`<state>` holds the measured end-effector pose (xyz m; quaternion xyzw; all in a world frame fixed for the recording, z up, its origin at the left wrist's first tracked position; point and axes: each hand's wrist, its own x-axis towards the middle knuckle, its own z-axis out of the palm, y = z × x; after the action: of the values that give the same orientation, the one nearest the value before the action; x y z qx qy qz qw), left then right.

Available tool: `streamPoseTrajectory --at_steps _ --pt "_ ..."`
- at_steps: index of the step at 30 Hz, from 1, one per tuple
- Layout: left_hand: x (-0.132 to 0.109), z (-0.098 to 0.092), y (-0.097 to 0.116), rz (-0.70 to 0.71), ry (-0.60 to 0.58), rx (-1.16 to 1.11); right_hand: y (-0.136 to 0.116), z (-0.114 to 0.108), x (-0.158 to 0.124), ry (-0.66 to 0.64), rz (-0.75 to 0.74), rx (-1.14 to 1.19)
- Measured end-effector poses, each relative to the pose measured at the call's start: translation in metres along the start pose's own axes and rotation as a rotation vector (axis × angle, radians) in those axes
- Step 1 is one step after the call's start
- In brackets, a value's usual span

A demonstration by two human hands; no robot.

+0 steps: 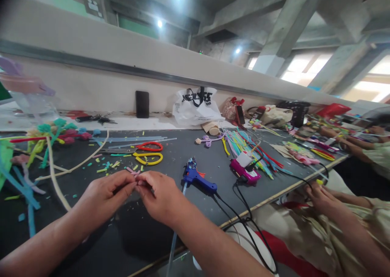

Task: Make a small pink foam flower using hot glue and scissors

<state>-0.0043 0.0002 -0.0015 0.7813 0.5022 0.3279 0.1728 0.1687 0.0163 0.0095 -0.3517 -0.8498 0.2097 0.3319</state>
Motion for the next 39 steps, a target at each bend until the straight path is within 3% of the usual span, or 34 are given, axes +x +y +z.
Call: streamPoseTrajectory --at_steps 12,23,26,29,31,34,39 --pt "-0.002 -0.002 0.006 -0.058 -0.066 0.045 0.012 0.014 -0.007 0.036 -0.087 -0.267" --pt "0.003 -0.011 0.011 -0.092 -0.148 -0.008 0.010 0.002 -0.007 -0.070 -0.109 -0.298" --pt "0.004 -0.010 0.008 -0.041 -0.085 -0.021 0.012 0.000 -0.001 -0.076 0.005 -0.122" --pt "0.004 -0.009 0.002 0.031 0.038 0.028 0.015 -0.001 0.003 -0.055 0.266 0.267" --pt "0.002 -0.009 -0.002 0.138 0.130 0.100 0.015 -0.001 0.003 -0.076 0.442 0.566" --pt "-0.001 -0.007 -0.006 0.335 0.209 0.196 0.010 0.000 0.003 -0.138 0.523 0.910" --pt "0.000 -0.005 -0.007 0.419 0.192 0.261 0.005 -0.001 0.004 -0.131 0.569 0.962"
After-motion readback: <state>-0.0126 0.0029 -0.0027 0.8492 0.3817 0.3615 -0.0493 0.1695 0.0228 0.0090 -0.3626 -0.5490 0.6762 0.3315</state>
